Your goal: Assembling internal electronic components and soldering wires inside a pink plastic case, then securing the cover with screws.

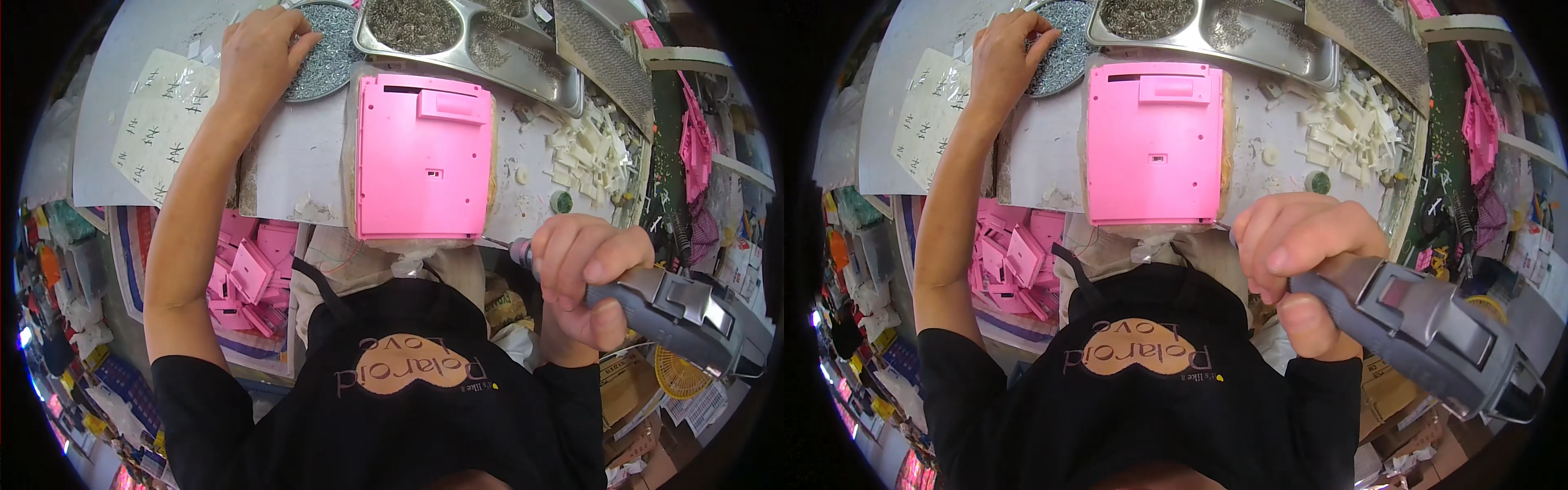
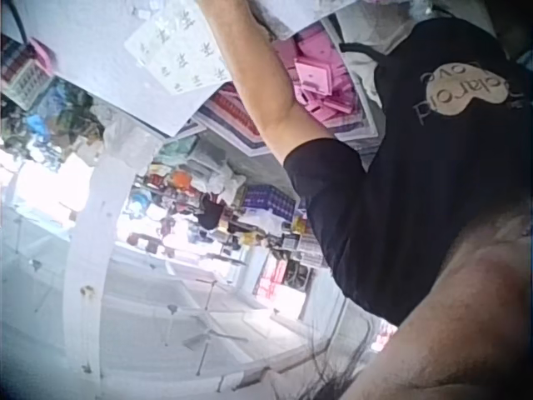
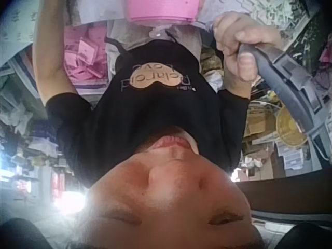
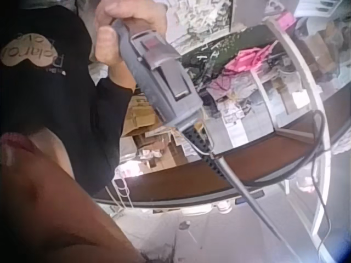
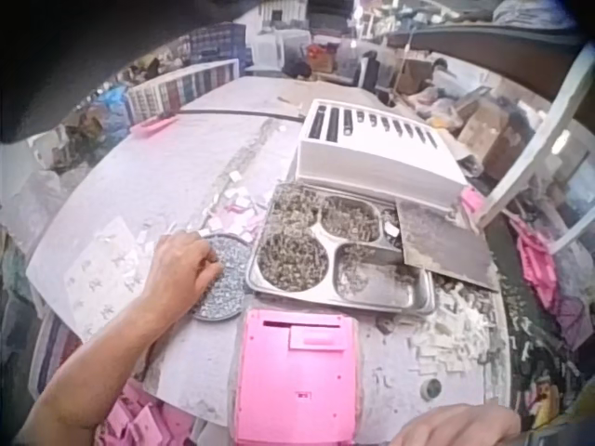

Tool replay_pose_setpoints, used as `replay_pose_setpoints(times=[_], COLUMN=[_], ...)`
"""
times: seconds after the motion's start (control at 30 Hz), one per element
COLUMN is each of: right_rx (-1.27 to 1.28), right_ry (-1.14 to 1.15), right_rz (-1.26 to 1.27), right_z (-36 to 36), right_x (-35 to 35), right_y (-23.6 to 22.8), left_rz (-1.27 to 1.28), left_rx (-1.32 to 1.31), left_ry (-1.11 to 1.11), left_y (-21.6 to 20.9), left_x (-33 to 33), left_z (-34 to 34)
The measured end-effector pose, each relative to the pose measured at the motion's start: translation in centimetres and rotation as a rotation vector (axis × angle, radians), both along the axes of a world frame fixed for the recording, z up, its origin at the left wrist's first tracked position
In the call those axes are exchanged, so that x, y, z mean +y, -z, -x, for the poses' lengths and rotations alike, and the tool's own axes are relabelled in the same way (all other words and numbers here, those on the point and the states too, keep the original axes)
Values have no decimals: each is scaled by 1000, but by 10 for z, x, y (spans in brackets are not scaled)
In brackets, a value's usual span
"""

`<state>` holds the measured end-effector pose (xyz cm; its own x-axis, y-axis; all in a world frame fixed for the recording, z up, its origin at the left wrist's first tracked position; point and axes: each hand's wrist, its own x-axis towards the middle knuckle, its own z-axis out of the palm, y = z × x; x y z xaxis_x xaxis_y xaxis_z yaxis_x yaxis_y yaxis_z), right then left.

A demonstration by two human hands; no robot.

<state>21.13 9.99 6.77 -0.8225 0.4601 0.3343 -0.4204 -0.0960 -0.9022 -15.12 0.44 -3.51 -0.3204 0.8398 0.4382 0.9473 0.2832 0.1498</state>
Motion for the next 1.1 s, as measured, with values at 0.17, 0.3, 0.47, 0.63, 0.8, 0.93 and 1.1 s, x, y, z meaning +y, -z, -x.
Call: replay_pose_setpoints(times=[0.17, 0.3, 0.47, 0.63, 0.8, 0.93, 1.1], right_rx=[18, 17, 26, 8, 18, 41, 77], right_ry=[-32, -49, -67, -54, -79, -156, -112], right_rz=[-42, -38, -83, -111, -244, -206, -201], right_z=[-1, 1, 2, 4, 16, 19, 46], right_x=[-2, -2, 1, -2, -7, 7, 15], right_y=[7, 9, 13, 15, 17, 14, 15], left_rz=[-65, -104, -165, -112, -127, -101, -130], left_rx=[-62, -282, -382, -451, -550, -556, -554], left_ry=[-30, -127, 107, 561, 635, 613, 631], left_y=[-3, -6, -19, -43, -27, -22, -22], left_x=[0, -2, -14, -28, -30, -31, -31], left_z=[-1, -10, -62, -137, -145, -145, -143])
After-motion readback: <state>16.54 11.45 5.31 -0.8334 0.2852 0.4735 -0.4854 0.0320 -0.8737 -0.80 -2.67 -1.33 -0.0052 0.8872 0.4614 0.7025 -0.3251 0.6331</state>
